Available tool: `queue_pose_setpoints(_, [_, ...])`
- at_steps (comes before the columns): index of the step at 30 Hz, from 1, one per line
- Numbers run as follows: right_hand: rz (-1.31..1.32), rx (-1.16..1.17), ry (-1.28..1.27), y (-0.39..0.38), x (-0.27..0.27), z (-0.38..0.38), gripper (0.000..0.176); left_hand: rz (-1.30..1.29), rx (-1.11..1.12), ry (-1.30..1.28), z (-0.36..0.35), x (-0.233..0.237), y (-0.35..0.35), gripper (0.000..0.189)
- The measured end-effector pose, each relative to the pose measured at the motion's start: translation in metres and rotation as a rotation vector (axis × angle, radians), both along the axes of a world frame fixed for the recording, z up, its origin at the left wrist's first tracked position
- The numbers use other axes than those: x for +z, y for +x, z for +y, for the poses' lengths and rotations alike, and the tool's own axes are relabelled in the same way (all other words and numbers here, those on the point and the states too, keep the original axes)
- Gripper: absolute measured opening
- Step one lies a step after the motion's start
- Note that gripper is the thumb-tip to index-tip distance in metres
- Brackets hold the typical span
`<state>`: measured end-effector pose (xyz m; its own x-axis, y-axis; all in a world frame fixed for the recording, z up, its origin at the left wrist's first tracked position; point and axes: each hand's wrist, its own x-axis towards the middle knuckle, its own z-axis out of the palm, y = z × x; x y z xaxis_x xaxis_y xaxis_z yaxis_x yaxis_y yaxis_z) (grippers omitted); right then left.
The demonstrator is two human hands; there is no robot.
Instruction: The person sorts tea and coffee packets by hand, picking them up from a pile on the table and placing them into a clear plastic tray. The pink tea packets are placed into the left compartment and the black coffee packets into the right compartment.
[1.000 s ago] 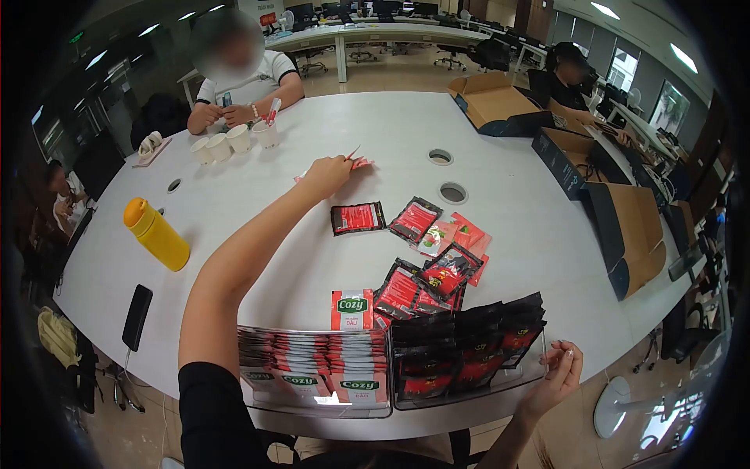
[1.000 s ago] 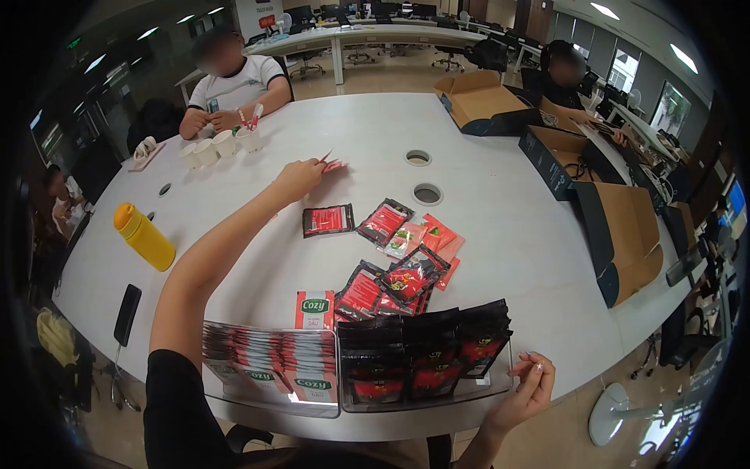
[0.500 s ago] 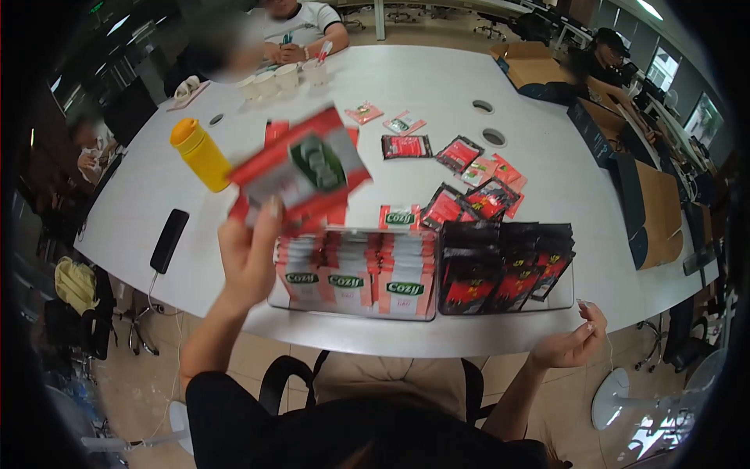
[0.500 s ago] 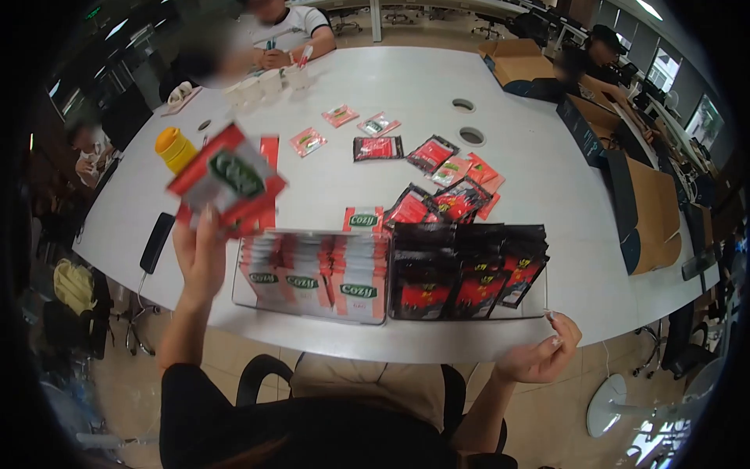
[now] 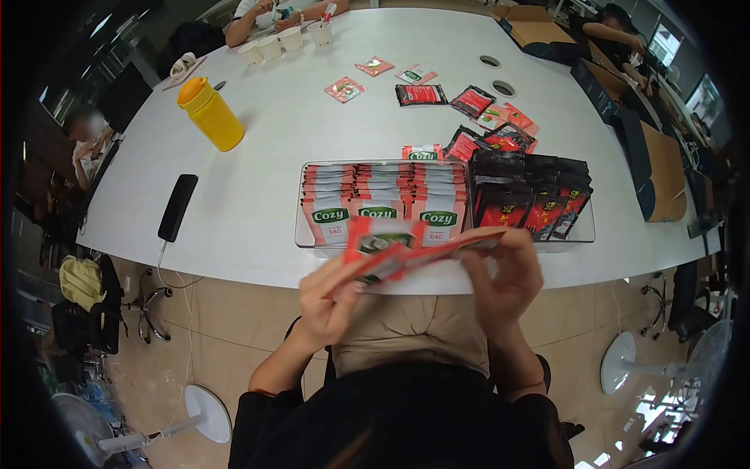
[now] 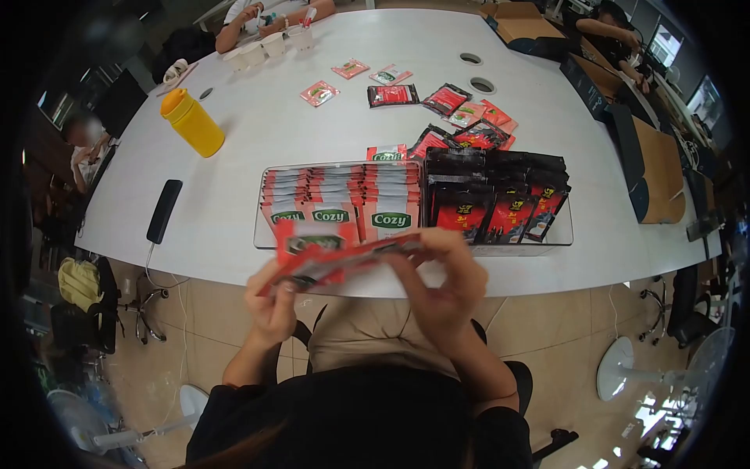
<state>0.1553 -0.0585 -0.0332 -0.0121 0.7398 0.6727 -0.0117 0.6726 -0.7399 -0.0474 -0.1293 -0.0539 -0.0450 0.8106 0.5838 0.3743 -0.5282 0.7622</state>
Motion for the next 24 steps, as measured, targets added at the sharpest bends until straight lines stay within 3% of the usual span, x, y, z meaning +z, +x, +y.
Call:
queue_pose_setpoints(1, [0.004,-0.082,0.005,0.003,0.0,0.005,0.027,0.021,0.084,0.129,0.003,-0.003,-0.007,0.028])
queue_pose_setpoints(3, [-0.176,-0.201,-0.005,0.015,0.003,0.019,0.024,-0.176,0.275,0.2,0.01,-0.008,-0.011,0.03])
queue_pose_setpoints(5, [-0.437,-0.18,0.096,0.016,0.017,0.028,0.027,-0.386,0.315,0.26,0.02,-0.013,-0.02,0.033])
queue_pose_setpoints(9, [-0.871,-0.071,0.191,0.014,0.031,0.039,0.031,-0.459,0.486,0.319,0.037,-0.033,-0.038,0.036])
queue_pose_setpoints(12, [-0.872,-0.171,0.231,0.005,0.037,0.038,0.032,-0.57,0.593,0.254,0.037,-0.051,-0.053,0.036])
queue_pose_setpoints(15, [-0.792,-0.192,0.295,0.001,0.041,0.036,0.028,-0.64,0.47,0.247,0.037,-0.041,-0.049,0.037])
queue_pose_setpoints(21, [-0.895,0.228,0.197,-0.023,0.02,0.015,0.021,-0.639,0.488,0.22,0.037,-0.043,-0.051,0.037])
queue_pose_setpoints(24, [-1.038,0.159,0.141,-0.029,0.007,0.014,0.019,-0.688,0.469,0.196,0.036,-0.044,-0.05,0.04])
